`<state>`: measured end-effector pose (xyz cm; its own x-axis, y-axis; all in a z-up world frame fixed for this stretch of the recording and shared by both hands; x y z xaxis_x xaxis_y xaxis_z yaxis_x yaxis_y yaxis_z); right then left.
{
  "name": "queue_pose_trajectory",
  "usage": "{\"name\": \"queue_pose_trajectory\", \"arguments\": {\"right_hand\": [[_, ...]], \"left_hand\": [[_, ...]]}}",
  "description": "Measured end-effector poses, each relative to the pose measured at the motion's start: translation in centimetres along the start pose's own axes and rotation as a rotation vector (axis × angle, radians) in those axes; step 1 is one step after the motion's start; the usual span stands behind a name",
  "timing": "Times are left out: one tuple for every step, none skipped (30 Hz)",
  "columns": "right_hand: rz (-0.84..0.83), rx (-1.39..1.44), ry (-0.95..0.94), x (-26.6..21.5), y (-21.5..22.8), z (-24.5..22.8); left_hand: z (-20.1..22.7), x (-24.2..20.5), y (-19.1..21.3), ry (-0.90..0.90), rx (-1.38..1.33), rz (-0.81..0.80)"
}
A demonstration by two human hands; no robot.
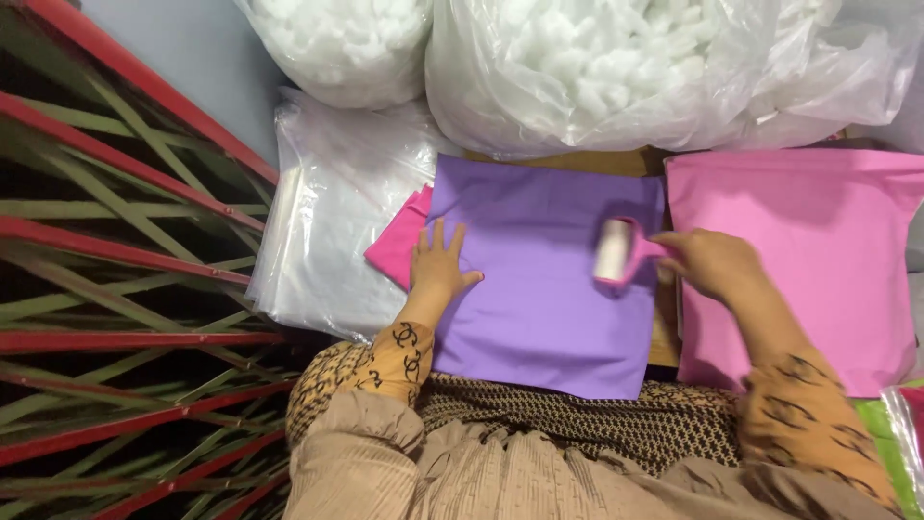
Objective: Using a lint roller to remove lint and debris from various pieces of upholstery fabric.
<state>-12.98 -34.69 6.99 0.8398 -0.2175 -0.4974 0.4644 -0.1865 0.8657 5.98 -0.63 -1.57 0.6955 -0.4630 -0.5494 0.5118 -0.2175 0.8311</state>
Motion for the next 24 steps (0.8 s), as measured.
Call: {"name": "queue_pose_trajectory", "arguments": {"right_hand": [[-0.059, -0.104, -0.09, -0.5, 0.3, 1.2], [-0.122, -0.208, -0.177, -1.0, 0.3, 2.4], [-0.125, -0.21, -0.177, -0.9, 1.3, 1.8], [-0.064, -0.147, -0.114, -0.6, 2.3, 1.0], [-0.003, -0.083, -0.053, -0.4, 3.2, 0.1], [-0.006, -0.084, -0.046, 1.6, 3.2, -1.4], [0.043, -0.112, 0.004, 3.5, 3.2, -3.0], [0.097, -0.14, 0.051, 5.4, 3.3, -4.5], [0.099, -0.141, 0.054, 6.8, 3.5, -6.0], [0.131, -0.121, 0.12, 8.2, 3.8, -7.3], [0.164, -0.101, 0.186, 9.6, 4.2, -8.6], [0.16, -0.098, 0.18, 10.6, 3.6, -7.1], [0.157, -0.094, 0.165, 11.7, 3.0, -5.6], [0.15, -0.088, 0.151, 12.6, 2.1, -4.2], [0.142, -0.082, 0.146, 9.5, 5.9, -5.2], [-0.07, 0.171, -0.103, 6.0, 9.1, -5.8], [-0.282, 0.421, -0.356, 1.8, 12.2, -6.6], [-0.277, 0.413, -0.357, 2.6, 9.9, -2.9], [-0.207, 0.12, -0.314, 3.3, 7.9, 0.9], [-0.134, -0.164, -0.266, 4.0, 5.9, 4.7], [-0.127, -0.167, -0.271, 3.9, 7.4, 3.5], [-0.087, -0.083, -0.221, 3.6, 8.2, 2.1], [-0.047, 0.002, -0.171, 3.3, 9.0, 0.7], [-0.056, 0.005, -0.171, 4.8, 8.0, -0.4]], "left_hand": [[0.1, -0.6, 1.0, 0.074, 0.014, -0.084], [0.1, -1.3, 1.6, 0.15, 0.027, -0.172], [0.2, -0.1, 1.0, 0.15, 0.025, -0.176], [0.0, 1.1, 0.5, 0.162, -0.017, -0.046], [-0.3, 2.1, -0.1, 0.174, -0.059, 0.085], [0.4, 3.4, -0.4, 0.18, -0.06, 0.082], [1.1, 4.7, -0.4, 0.084, -0.055, 0.327], [1.9, 5.9, -0.3, -0.016, -0.047, 0.576], [2.0, 6.2, -0.2, -0.012, -0.047, 0.577], [2.4, 6.7, 0.2, -0.132, -0.069, 0.564], [2.8, 7.2, 0.6, -0.252, -0.09, 0.549], [2.1, 6.9, 0.9, -0.259, -0.089, 0.543], [1.3, 6.7, 1.1, -0.202, -0.121, 0.469], [0.4, 6.4, 1.1, -0.144, -0.15, 0.39], [-0.1, 6.4, 1.6, -0.148, -0.149, 0.379], [-0.5, 6.2, 1.7, -0.143, -0.145, 0.357], [-0.9, 5.9, 1.9, -0.139, -0.141, 0.336], [-0.9, 6.0, 1.9, -0.139, -0.148, 0.341], [-0.9, 6.0, 1.9, -0.131, -0.159, 0.337], [-0.8, 6.2, 2.0, -0.128, -0.167, 0.335], [0.1, 7.4, 2.0, -0.132, -0.169, 0.344], [0.7, 8.0, 1.4, -0.091, -0.183, 0.398], [1.5, 8.7, 0.7, -0.049, -0.197, 0.452], [2.4, 8.4, 0.7, -0.048, -0.195, 0.443]]}}
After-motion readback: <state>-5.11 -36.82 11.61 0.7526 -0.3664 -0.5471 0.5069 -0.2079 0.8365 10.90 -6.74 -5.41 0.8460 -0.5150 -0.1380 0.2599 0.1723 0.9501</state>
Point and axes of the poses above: each hand's wrist, its own x-axis towards the middle knuckle, its own y-axis out of the back of the hand, z = x × y, the point moved 1 cm from there along x, towards the middle knuckle, and after that the axes turned 13 degrees about -z, right-handed, at the moved point
